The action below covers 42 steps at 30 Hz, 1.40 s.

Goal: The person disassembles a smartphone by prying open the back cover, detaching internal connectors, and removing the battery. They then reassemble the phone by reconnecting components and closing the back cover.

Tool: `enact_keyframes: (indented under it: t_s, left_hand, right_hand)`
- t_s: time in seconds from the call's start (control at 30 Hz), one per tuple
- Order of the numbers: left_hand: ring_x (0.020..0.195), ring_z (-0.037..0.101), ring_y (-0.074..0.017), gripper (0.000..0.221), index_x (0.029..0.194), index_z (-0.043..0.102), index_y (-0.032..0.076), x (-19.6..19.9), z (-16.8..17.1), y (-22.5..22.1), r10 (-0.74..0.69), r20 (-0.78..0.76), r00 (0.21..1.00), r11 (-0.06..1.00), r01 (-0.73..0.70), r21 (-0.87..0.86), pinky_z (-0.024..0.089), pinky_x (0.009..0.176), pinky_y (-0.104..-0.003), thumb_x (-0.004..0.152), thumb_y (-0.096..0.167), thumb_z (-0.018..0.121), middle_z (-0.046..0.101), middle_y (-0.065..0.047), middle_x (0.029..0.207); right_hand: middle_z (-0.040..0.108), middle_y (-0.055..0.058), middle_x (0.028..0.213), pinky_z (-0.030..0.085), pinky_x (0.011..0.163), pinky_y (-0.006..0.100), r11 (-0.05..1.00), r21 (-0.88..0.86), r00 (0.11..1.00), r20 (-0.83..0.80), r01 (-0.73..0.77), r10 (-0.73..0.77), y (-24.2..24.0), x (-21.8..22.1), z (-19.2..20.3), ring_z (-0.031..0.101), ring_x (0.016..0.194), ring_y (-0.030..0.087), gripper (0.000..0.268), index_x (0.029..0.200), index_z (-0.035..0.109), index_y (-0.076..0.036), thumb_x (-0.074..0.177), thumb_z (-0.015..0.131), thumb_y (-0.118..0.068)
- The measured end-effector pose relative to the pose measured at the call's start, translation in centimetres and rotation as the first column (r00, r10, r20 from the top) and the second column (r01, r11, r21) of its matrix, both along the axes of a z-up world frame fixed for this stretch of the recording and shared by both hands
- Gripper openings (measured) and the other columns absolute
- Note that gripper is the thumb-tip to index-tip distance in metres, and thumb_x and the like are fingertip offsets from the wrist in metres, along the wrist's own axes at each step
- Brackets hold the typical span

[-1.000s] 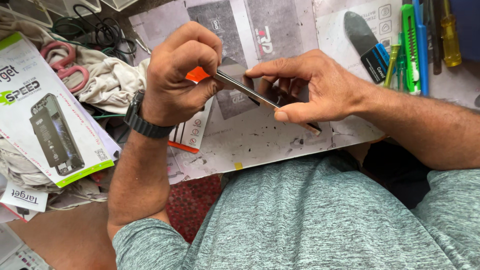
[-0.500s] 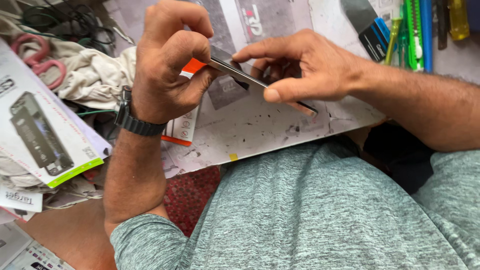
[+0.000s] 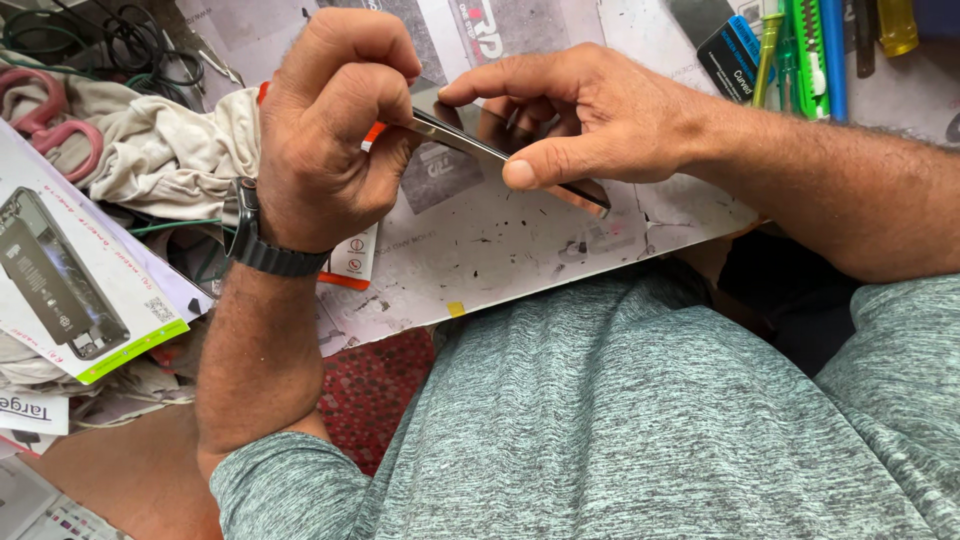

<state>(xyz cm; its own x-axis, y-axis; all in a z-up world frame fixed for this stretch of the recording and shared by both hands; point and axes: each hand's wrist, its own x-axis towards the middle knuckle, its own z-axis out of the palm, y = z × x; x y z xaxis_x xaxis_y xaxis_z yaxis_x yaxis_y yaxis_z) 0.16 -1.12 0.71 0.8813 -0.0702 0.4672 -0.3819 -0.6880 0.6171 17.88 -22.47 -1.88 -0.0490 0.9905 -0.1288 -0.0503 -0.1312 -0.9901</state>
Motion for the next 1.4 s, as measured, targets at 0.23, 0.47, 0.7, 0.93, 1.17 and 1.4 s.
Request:
enact_keyframes:
  t_s: [0.23, 0.47, 0.7, 0.93, 1.17, 1.4]
  left_hand:
    - [0.097, 0.063, -0.0211, 0.034, 0.097, 0.050, 0.002, 0.2, -0.1, -0.4, -0.018, -0.041, 0.999, 1.000, 0.017, -0.018, 0.054, 0.078, -0.030, 0.091, -0.019, 0.077, 0.056, -0.011, 0.115]
    - [0.102, 0.059, -0.0260, 0.031, 0.098, 0.050, 0.002, 0.0, 0.2, -1.3, -0.024, -0.011, 1.000, 0.990, 0.026, 0.142, 0.051, 0.084, -0.035, 0.089, -0.020, 0.070, 0.057, -0.011, 0.117]
    - [0.102, 0.057, -0.0322, 0.034, 0.093, 0.056, 0.004, 1.3, 1.9, -3.1, -0.048, 0.049, 0.998, 0.948, 0.030, 0.316, 0.044, 0.088, -0.046, 0.075, -0.007, 0.083, 0.059, -0.012, 0.112]
    - [0.109, 0.055, -0.0303, 0.035, 0.103, 0.057, 0.004, 1.3, 0.3, -4.2, -0.032, 0.139, 0.990, 0.932, -0.020, 0.362, 0.043, 0.098, -0.045, 0.084, -0.004, 0.085, 0.056, -0.009, 0.118]
    - [0.106, 0.055, -0.0306, 0.034, 0.105, 0.058, 0.003, 2.0, -0.6, -4.2, -0.055, 0.133, 0.990, 0.937, 0.005, 0.349, 0.044, 0.096, -0.043, 0.083, -0.007, 0.082, 0.057, -0.010, 0.117]
    - [0.102, 0.056, -0.0294, 0.033, 0.102, 0.061, 0.005, 2.5, -0.2, -4.1, -0.060, 0.139, 0.988, 0.938, 0.009, 0.346, 0.041, 0.093, -0.046, 0.084, -0.002, 0.088, 0.059, -0.008, 0.115]
  right_hand:
    - [0.070, 0.004, 0.098, 0.058, 0.069, 0.026, 0.987, -0.142, 0.996, 0.052, 0.077, -0.071, 0.4, -0.4, -0.6, 0.069, 0.083, 0.009, 0.067, 0.155, 0.047, -0.009, 0.101, 0.057, -0.046]
    - [0.066, 0.005, 0.100, 0.060, 0.061, 0.028, 0.993, -0.104, 0.998, 0.044, 0.056, -0.051, 0.6, -0.4, -0.2, 0.068, 0.079, 0.012, 0.060, 0.151, 0.044, -0.008, 0.100, 0.058, -0.035]
    - [0.056, 0.003, 0.085, 0.042, 0.045, 0.022, 0.972, -0.211, 0.959, -0.236, 0.105, -0.155, 0.8, -0.9, -1.5, 0.052, 0.062, 0.007, 0.050, 0.148, 0.052, -0.008, 0.101, 0.056, -0.023]
    - [0.048, 0.003, 0.077, 0.034, 0.041, 0.021, 0.984, -0.100, 0.927, -0.332, 0.150, -0.175, 0.6, -0.9, -3.1, 0.044, 0.058, 0.005, 0.045, 0.145, 0.048, -0.006, 0.104, 0.056, -0.022]
    - [0.063, 0.006, 0.088, 0.059, 0.048, 0.030, 0.979, -0.106, 0.955, -0.225, 0.175, -0.195, 0.5, -1.2, -2.9, 0.067, 0.067, 0.014, 0.046, 0.140, 0.047, -0.009, 0.102, 0.050, -0.036]
    - [0.063, 0.006, 0.093, 0.061, 0.052, 0.031, 0.987, -0.061, 0.970, -0.184, 0.151, -0.160, 0.5, -1.1, -3.0, 0.069, 0.073, 0.014, 0.054, 0.142, 0.046, -0.009, 0.100, 0.052, -0.041]
